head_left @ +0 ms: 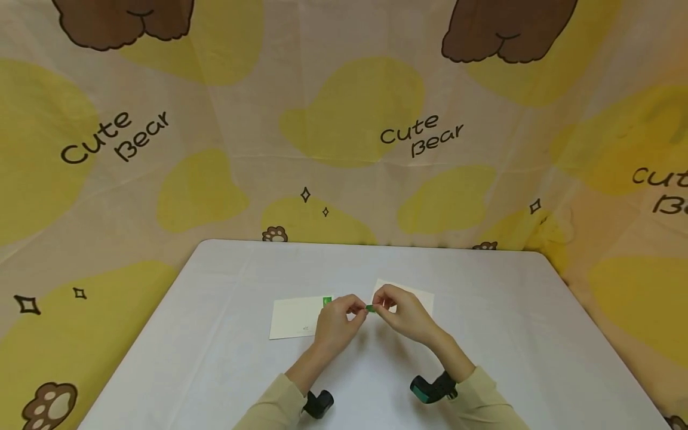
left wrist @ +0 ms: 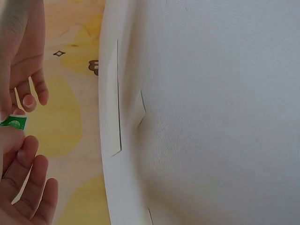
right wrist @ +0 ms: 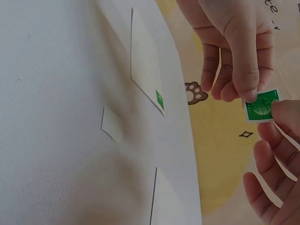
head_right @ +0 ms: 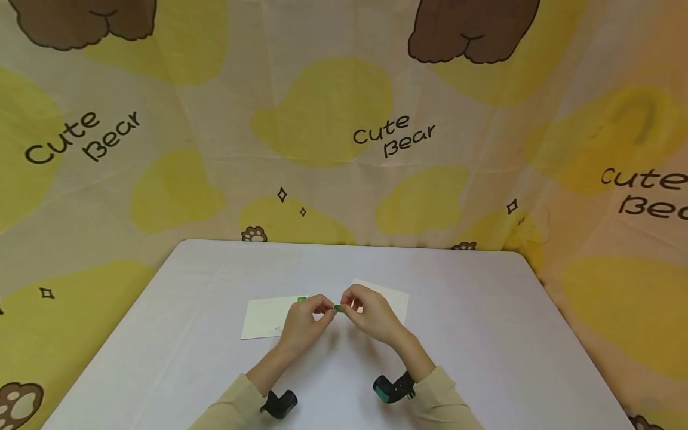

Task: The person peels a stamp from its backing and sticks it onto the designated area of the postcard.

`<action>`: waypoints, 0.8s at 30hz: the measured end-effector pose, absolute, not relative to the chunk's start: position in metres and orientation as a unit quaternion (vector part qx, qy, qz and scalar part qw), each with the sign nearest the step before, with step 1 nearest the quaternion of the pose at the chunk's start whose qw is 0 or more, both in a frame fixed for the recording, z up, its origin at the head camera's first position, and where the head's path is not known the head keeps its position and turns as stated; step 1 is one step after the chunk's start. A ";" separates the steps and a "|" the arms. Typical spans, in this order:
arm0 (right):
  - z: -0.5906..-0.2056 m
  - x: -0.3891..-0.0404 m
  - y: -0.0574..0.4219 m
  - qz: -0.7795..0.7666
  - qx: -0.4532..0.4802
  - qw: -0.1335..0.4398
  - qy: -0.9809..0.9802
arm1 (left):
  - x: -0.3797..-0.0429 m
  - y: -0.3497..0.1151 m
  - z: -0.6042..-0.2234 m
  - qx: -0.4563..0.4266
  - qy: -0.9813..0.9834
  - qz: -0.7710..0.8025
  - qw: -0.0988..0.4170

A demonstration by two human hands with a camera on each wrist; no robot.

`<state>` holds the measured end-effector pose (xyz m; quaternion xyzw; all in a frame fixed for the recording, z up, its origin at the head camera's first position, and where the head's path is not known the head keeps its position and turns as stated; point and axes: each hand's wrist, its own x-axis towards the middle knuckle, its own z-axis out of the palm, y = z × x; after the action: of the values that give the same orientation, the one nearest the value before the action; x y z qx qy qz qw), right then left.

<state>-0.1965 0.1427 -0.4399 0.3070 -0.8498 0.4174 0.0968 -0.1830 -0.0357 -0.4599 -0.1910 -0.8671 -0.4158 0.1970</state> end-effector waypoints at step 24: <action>-0.439 -0.193 0.139 0.403 0.231 0.017 -0.886 | -0.191 -0.050 -0.451 -0.255 -0.868 -0.263 0.337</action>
<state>-0.1933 0.1390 -0.4387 0.2309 -0.8855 0.4028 0.0174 -0.1914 -0.0503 -0.4508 -0.2548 -0.8677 -0.2626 0.3365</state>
